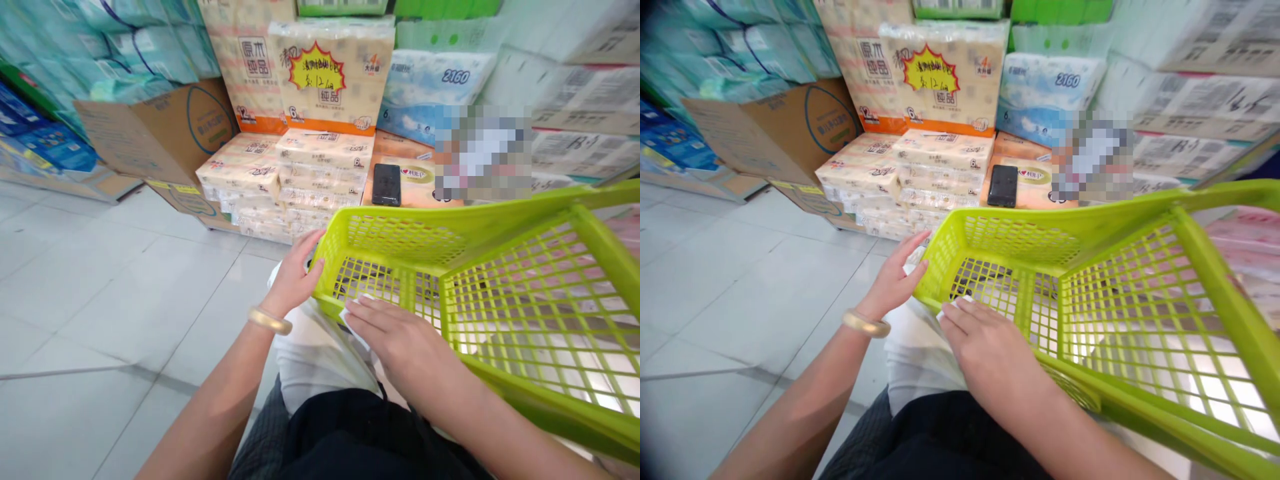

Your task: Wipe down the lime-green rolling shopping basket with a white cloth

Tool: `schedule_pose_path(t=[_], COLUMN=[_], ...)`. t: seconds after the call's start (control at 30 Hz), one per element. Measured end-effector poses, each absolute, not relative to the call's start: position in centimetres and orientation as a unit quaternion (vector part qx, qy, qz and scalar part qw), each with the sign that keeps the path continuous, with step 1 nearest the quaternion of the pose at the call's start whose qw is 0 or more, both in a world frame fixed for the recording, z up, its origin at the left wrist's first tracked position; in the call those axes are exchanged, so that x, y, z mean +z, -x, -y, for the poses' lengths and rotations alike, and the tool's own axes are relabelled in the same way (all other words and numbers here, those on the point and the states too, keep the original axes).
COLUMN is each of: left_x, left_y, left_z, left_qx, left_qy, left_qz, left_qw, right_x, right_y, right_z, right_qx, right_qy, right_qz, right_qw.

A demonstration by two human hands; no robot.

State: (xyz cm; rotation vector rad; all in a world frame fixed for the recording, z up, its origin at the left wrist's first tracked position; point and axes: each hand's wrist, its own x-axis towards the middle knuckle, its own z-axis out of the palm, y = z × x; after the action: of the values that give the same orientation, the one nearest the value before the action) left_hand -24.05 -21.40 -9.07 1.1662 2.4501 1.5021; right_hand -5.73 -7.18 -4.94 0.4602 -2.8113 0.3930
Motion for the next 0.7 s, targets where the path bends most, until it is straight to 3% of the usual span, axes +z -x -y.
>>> schedule_pose_path(t=[0.17, 0.27, 0.37, 0.57, 0.7], left_x=[-8.1, -8.7, -9.2, -9.1, -9.2], left_y=[22.8, 23.0, 23.5, 24.1, 24.5], left_z=[20.1, 20.2, 20.7, 21.7, 22.1], left_qx=[0.413, 0.390, 0.408, 0.489, 0.503], left_qy=[-0.455, -0.477, -0.479, -0.421, -0.416], left_qz=[-0.782, -0.785, -0.776, -0.750, -0.740], left_qw=[0.109, 0.061, 0.041, 0.142, 0.162], right_x=[-5.0, -4.8, -4.4, -4.2, -4.6], right_y=[6.8, 4.8, 4.3, 9.9, 9.3], right_z=[7.6, 6.4, 6.0, 9.3, 8.9], right_qx=[0.147, 0.137, 0.123, 0.122, 0.129], right_qy=[-0.157, -0.149, -0.148, -0.154, -0.164], right_qz=[0.968, 0.969, 0.970, 0.977, 0.972], right_qw=[0.131, 0.143, 0.149, 0.087, 0.103])
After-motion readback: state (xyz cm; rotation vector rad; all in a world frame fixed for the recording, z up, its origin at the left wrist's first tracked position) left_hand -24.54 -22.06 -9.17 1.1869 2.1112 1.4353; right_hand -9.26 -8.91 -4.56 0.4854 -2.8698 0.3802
